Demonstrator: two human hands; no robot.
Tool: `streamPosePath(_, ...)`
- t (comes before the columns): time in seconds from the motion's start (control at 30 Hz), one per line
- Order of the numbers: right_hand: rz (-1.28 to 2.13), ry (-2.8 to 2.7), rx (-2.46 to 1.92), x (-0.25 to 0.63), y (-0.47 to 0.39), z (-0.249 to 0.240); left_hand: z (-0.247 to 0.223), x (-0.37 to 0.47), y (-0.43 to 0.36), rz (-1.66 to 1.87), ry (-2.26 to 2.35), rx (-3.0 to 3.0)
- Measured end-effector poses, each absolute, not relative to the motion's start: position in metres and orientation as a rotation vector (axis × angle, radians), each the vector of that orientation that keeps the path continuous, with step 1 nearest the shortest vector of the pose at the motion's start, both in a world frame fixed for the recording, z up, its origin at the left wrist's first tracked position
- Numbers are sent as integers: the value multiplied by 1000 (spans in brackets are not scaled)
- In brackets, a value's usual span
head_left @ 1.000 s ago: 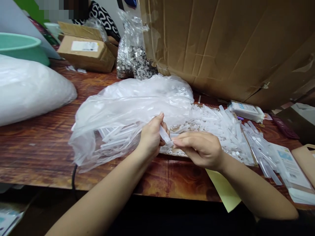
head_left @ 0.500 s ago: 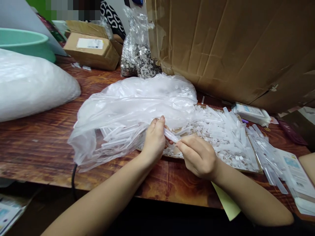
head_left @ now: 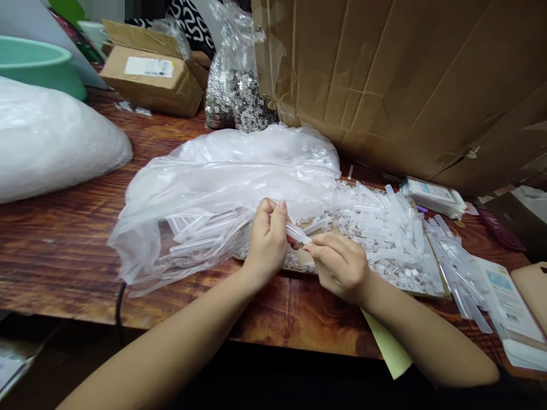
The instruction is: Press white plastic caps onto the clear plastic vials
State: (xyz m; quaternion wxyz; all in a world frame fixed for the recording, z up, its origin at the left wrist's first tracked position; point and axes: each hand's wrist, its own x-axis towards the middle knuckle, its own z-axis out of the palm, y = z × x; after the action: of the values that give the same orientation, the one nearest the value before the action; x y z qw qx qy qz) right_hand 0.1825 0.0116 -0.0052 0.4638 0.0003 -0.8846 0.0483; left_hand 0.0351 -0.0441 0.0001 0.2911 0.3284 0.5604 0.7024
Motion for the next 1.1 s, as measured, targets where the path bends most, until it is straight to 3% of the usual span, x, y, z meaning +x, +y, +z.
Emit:
streamPosePath(0.17, 605, -2351, -78, 181, 45, 14, 7, 12, -38, 2022, 1487, 822)
streamPosePath(0.37, 196, -2948, -770, 150, 84, 24, 11, -10, -27, 1988, 1443, 573)
streamPosePath(0.63, 197, -2981, -938, 112, 89, 7, 9, -10, -29, 1855, 1432, 771)
streamPosePath(0.93, 378, -2936, -699, 149, 84, 19, 10, -11, -31, 1798, 1337, 819)
streamPosePath(1.1, 425, -2365, -293, 195, 67, 22, 11, -1, -33, 1739, 1269, 790)
